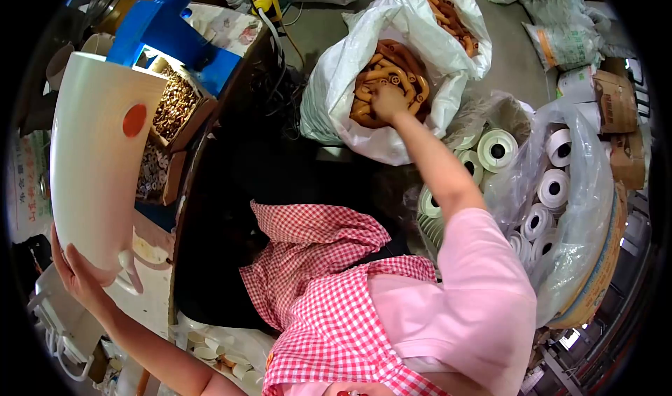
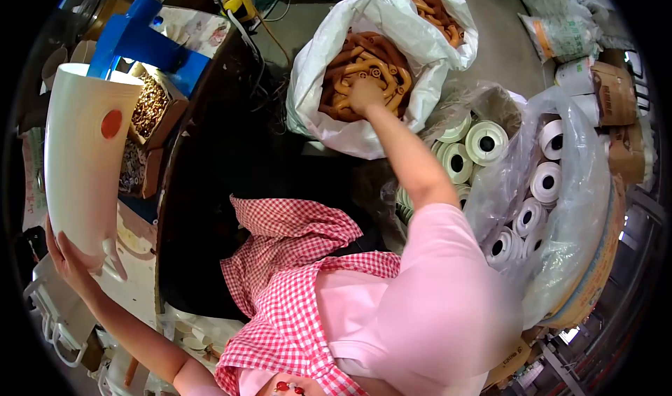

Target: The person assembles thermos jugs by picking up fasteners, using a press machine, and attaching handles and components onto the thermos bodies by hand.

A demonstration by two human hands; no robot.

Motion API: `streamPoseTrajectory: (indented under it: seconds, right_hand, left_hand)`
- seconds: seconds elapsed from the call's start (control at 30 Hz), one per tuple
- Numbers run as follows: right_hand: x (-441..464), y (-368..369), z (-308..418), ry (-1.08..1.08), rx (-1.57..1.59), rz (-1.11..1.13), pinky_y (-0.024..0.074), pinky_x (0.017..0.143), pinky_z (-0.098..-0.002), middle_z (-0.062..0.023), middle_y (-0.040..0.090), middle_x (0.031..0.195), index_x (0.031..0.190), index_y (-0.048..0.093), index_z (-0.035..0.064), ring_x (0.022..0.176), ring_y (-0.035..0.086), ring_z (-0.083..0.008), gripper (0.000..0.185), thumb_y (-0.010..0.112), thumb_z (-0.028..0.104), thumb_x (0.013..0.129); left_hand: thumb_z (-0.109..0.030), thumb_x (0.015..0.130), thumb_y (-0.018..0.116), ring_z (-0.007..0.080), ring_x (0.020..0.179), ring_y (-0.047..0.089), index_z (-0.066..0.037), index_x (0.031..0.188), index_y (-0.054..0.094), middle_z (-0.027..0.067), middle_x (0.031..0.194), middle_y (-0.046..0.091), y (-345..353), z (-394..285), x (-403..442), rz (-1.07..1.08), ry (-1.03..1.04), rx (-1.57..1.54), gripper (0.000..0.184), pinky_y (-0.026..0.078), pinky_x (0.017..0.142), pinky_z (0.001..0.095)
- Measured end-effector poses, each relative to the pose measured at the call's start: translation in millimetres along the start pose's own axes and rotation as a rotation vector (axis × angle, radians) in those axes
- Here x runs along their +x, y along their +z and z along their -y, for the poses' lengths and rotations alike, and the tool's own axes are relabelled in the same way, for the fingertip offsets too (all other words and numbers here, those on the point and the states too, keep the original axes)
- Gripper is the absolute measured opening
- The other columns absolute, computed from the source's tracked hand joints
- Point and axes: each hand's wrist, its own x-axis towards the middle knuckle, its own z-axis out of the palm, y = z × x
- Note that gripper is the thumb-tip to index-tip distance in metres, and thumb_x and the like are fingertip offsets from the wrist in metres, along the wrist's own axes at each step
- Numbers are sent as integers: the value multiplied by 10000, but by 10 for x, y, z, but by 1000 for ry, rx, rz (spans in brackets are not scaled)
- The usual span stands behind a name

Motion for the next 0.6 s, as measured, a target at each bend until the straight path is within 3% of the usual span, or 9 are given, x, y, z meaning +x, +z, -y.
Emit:
streamPoseTrajectory:
  seconds: [0.03, 0.1, 0.2, 0.23, 0.27, 0.33, 0.37, 0.6]
  right_hand:
    - [-13, 155, 26, -2, 16, 7, 510, 905, -499, -161, 705, 1045, 1064, 721, 58, 979, 655, -358, 284, 611, 260, 899]
    - [-95, 343, 193, -56, -330, -212, 444, 971, -484, -152, 629, 1191, 1114, 699, 55, 1141, 563, -349, 354, 644, 314, 878]
    - [-111, 81, 231, -140, -288, -21, 399, 994, -483, -147, 580, 1245, 1166, 668, 43, 1218, 486, -344, 449, 676, 367, 856]
    - [-215, 24, 195, -252, -207, -171, 420, 943, -486, -158, 602, 1175, 1165, 642, 14, 1148, 533, -342, 479, 727, 347, 831]
    - [-314, -91, 222, -256, -219, -170, 420, 943, -486, -158, 602, 1175, 1165, 642, 14, 1148, 533, -342, 479, 727, 347, 831]
    - [-515, -463, 328, -486, 74, -324, 423, 921, -469, -152, 607, 1101, 1177, 606, -6, 1077, 562, -348, 485, 767, 254, 802]
    - [-643, -679, 429, -599, 119, -446, 418, 899, -454, -147, 595, 1026, 1112, 582, 10, 1012, 570, -357, 407, 768, 202, 804]
    - [-967, -1543, 1038, -802, 418, -374, 400, 881, -431, -118, 561, 977, 939, 544, 54, 959, 540, -353, 261, 700, 248, 862]
  left_hand:
    - [-289, 1049, 545, 210, 1267, 548, -89, 1468, 510, 100, 1446, 547, -19, 17, 10, 2, -31, -8, 465, 442, 1059, 337]
    - [-292, 1053, 538, 210, 1276, 539, -86, 1468, 506, 100, 1453, 539, -44, 51, 34, 18, -13, 1, 464, 432, 1070, 336]
    - [-288, 1064, 520, 209, 1288, 528, -74, 1462, 507, 103, 1455, 534, -76, 83, 47, 22, 15, 6, 452, 412, 1088, 336]
    - [-287, 1064, 519, 208, 1286, 530, -71, 1463, 505, 104, 1454, 534, -64, 31, 37, 20, 24, 48, 453, 416, 1084, 337]
    - [-286, 1064, 519, 206, 1283, 531, -68, 1463, 503, 104, 1453, 534, -39, 4, 18, 12, 35, 80, 455, 421, 1079, 338]
    - [-285, 1064, 520, 206, 1277, 536, -70, 1465, 502, 102, 1454, 533, -24, 55, 8, 9, 34, 13, 456, 427, 1072, 337]
    - [-284, 1064, 521, 207, 1270, 541, -71, 1467, 501, 101, 1455, 532, -17, 86, 22, 20, 40, -33, 457, 432, 1065, 337]
    - [-282, 1039, 580, 188, 1237, 557, -55, 1434, 539, 95, 1401, 580, 34, 69, 27, 10, 36, -56, 458, 429, 1050, 314]
